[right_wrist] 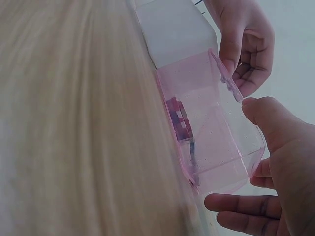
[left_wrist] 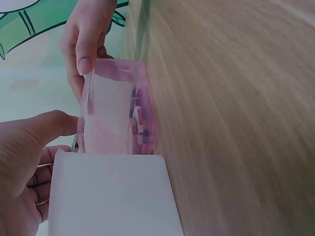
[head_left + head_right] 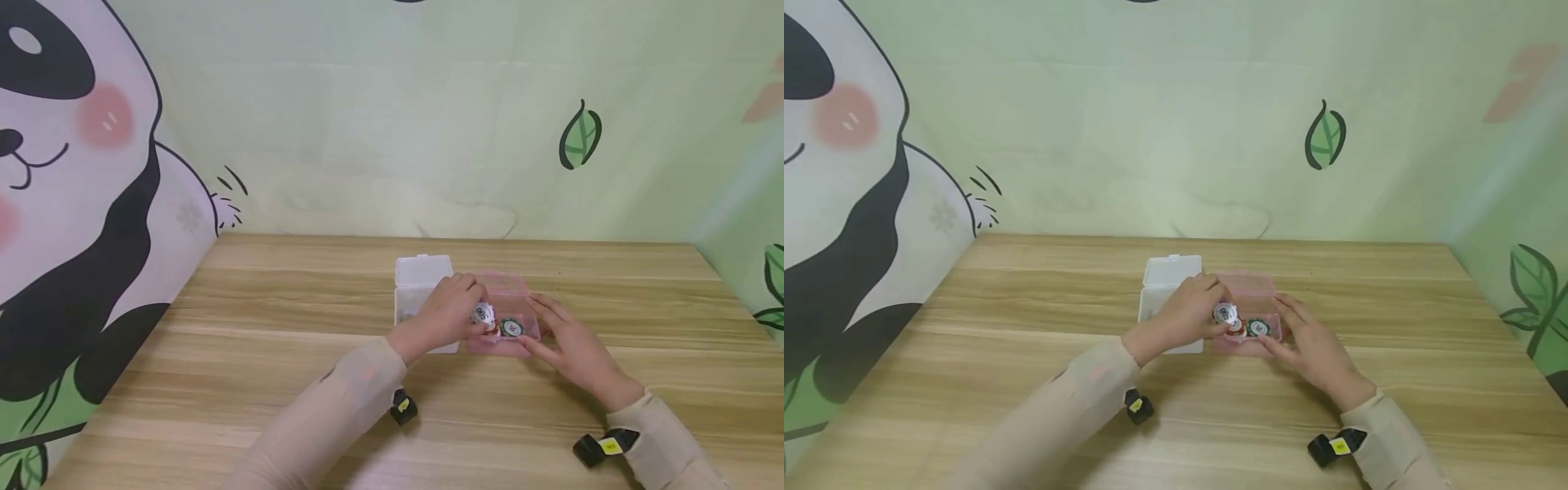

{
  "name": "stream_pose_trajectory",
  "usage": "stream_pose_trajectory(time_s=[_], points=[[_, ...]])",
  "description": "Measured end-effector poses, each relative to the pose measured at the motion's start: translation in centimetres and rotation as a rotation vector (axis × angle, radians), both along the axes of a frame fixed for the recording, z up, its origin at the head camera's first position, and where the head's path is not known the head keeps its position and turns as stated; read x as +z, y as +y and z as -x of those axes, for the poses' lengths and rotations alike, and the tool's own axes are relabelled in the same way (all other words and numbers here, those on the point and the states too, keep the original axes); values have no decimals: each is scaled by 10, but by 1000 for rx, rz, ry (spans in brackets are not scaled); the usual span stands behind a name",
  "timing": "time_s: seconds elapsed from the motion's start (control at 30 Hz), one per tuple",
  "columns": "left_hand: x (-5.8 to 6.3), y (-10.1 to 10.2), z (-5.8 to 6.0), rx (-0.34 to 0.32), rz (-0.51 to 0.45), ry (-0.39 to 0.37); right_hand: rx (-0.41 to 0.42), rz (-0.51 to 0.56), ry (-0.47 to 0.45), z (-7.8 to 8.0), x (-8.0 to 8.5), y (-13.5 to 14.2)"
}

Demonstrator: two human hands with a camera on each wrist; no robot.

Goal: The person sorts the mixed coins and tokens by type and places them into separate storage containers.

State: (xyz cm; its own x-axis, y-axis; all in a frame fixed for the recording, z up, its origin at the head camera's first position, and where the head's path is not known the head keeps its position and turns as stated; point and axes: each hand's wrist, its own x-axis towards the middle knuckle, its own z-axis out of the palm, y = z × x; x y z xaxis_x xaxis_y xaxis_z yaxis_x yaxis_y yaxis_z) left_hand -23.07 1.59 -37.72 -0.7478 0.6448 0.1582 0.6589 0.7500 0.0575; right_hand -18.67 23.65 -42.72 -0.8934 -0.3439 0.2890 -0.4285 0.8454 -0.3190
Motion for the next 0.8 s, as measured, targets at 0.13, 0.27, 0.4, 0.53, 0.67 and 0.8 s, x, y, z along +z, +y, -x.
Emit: stream_pose_trajectory(time_s=[0.13, 0.27, 0.4, 0.53, 0.67, 0.8], points=[[-1, 3, 2, 6, 14, 15, 6, 4, 3, 0, 1, 0], [-1, 8, 3, -1, 42, 41, 1, 2, -3, -1, 1, -1], [-3, 14, 4, -8, 74, 56, 1, 6, -5, -1, 0, -1], [-8, 18, 6, -13, 97, 67, 5, 9, -3, 0, 0, -2], [-10, 21, 8, -17, 112, 67, 2, 5, -2, 0, 1, -1], [-9, 24, 9, -18, 143, 77, -1, 7, 3, -1, 1, 0]])
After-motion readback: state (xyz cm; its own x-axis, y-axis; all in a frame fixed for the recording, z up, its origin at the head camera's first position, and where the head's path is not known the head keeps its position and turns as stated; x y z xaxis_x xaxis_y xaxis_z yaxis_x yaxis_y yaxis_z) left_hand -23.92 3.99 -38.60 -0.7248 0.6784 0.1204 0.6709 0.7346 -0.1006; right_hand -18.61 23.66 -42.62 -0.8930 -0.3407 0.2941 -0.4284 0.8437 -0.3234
